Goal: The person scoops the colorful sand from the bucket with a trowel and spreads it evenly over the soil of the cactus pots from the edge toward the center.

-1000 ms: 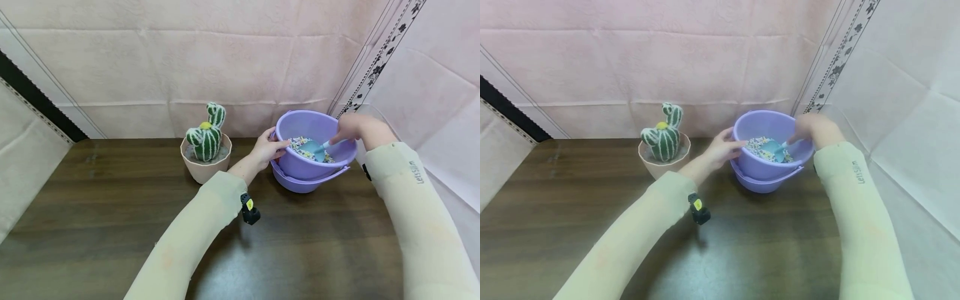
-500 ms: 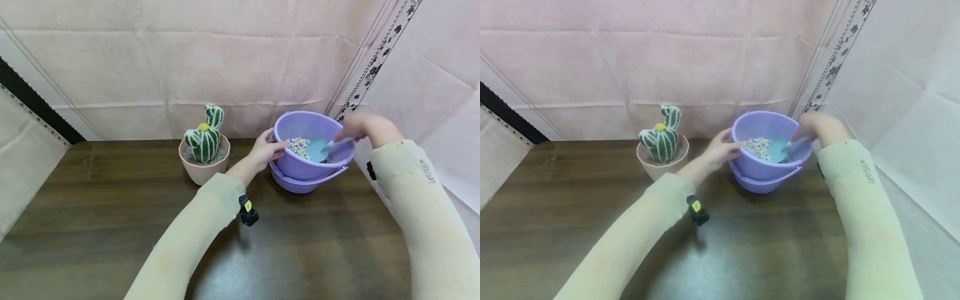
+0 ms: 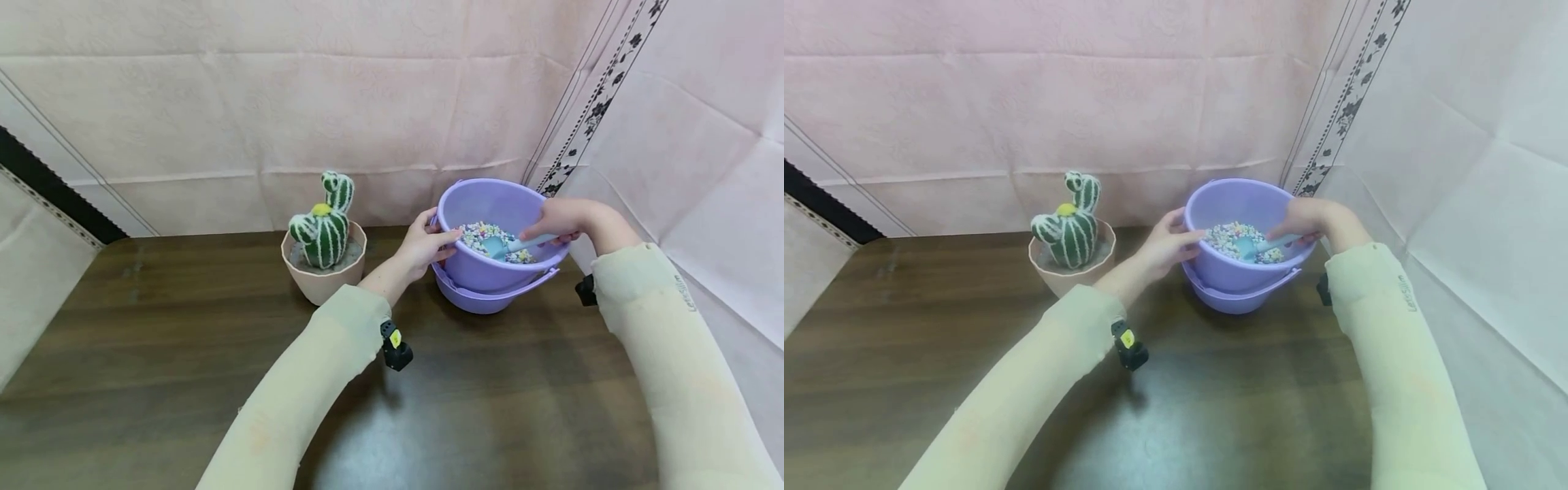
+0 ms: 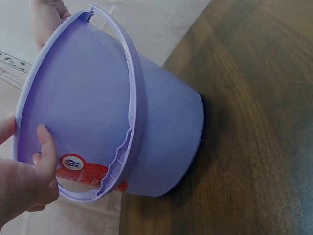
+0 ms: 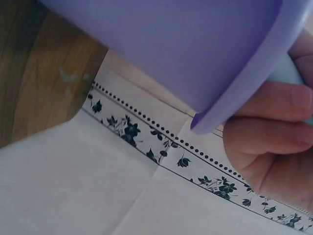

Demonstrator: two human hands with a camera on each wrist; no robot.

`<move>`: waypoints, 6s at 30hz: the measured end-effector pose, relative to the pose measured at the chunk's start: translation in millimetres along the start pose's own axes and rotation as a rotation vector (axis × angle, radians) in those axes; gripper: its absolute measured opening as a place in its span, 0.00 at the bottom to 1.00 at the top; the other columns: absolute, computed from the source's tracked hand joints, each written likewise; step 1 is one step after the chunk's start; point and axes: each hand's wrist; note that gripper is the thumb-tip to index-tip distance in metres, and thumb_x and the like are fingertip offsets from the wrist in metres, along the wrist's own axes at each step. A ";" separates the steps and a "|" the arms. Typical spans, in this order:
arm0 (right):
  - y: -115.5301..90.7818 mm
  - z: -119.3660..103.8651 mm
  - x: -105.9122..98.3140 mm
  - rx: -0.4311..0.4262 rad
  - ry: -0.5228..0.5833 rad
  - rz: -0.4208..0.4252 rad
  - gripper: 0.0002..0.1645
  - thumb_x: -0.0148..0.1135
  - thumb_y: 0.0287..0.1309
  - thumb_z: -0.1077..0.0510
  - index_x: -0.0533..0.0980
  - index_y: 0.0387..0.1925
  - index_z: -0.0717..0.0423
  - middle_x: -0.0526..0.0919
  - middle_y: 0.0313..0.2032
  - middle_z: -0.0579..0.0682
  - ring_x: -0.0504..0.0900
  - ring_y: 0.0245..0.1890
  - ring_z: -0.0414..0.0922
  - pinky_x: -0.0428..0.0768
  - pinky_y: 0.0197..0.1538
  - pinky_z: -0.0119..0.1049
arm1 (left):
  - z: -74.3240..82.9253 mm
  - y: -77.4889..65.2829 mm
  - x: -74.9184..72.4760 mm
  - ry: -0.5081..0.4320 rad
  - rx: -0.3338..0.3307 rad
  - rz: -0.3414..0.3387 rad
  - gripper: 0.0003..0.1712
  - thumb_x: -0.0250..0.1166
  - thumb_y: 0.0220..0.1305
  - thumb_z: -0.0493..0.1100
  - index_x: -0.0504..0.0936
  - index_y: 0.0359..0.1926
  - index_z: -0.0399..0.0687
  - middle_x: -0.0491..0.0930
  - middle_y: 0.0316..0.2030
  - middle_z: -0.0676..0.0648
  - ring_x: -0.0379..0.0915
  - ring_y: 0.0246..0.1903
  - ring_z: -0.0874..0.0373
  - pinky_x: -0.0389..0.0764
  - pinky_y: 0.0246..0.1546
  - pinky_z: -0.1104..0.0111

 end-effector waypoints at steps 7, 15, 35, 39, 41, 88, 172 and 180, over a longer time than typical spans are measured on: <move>-3.0 -0.4 3.4 0.000 0.111 0.002 0.26 0.55 0.62 0.42 0.71 0.14 0.53 0.67 0.10 0.42 0.60 0.10 0.35 0.63 0.18 0.24 | -0.8 0.8 1.1 0.000 0.011 -0.004 0.40 0.62 0.60 0.32 0.55 0.69 0.51 0.62 0.64 0.36 0.70 0.56 0.45 0.78 0.56 0.57; -6.9 -5.2 4.3 0.016 0.188 -0.006 0.26 0.55 0.62 0.41 0.71 0.15 0.52 0.69 0.10 0.41 0.60 0.10 0.35 0.63 0.17 0.24 | -1.8 -1.0 0.8 -0.011 0.006 0.005 0.39 0.60 0.61 0.31 0.55 0.69 0.51 0.62 0.64 0.35 0.71 0.53 0.48 0.77 0.57 0.57; -33.4 32.3 1.5 0.010 0.593 0.023 0.23 0.49 0.67 0.43 0.79 0.30 0.56 0.72 0.14 0.40 0.59 0.11 0.32 0.58 0.16 0.20 | -1.4 1.2 1.7 -0.035 0.001 0.013 0.40 0.60 0.61 0.30 0.54 0.70 0.52 0.64 0.61 0.37 0.70 0.57 0.45 0.78 0.56 0.58; -33.5 35.5 2.6 0.008 0.650 0.022 0.23 0.48 0.67 0.44 0.80 0.30 0.55 0.73 0.14 0.40 0.59 0.11 0.31 0.59 0.16 0.19 | -1.1 1.1 1.3 -0.043 0.002 0.002 0.40 0.60 0.61 0.30 0.54 0.70 0.51 0.64 0.62 0.37 0.67 0.60 0.43 0.77 0.57 0.57; -33.9 36.9 3.4 0.004 0.670 0.024 0.23 0.47 0.68 0.44 0.81 0.30 0.54 0.73 0.14 0.40 0.59 0.11 0.31 0.59 0.16 0.19 | -0.8 0.8 0.6 -0.037 0.001 0.004 0.40 0.60 0.61 0.31 0.54 0.70 0.51 0.64 0.62 0.38 0.68 0.60 0.44 0.77 0.56 0.58; -32.1 -12.3 -2.1 -0.095 0.739 0.029 0.22 0.46 0.67 0.42 0.79 0.32 0.51 0.72 0.15 0.40 0.59 0.10 0.32 0.58 0.14 0.22 | 60.9 -91.4 -120.5 0.062 0.020 -0.220 0.31 0.50 0.69 0.36 0.54 0.70 0.47 0.59 0.66 0.42 0.70 0.50 0.58 0.82 0.47 0.71; 21.6 -160.2 35.9 -0.100 0.372 -0.016 0.27 0.51 0.65 0.42 0.77 0.30 0.63 0.71 0.11 0.43 0.60 0.10 0.35 0.57 0.15 0.24 | 41.8 -96.1 -239.7 0.180 -0.204 0.281 0.31 0.50 0.65 0.34 0.57 0.69 0.43 0.65 0.56 0.48 0.65 0.49 0.59 0.67 0.66 0.58; 24.8 -161.6 23.4 -0.088 0.304 0.004 0.27 0.53 0.63 0.41 0.79 0.32 0.63 0.72 0.11 0.44 0.59 0.10 0.36 0.58 0.15 0.25 | 43.5 -95.0 -240.1 0.186 -0.206 0.275 0.31 0.51 0.65 0.35 0.58 0.69 0.44 0.66 0.53 0.51 0.65 0.50 0.59 0.69 0.65 0.60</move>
Point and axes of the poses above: each hand's wrist, its own y-axis towards the middle knuckle, its own x-axis out of the palm, z = x × y
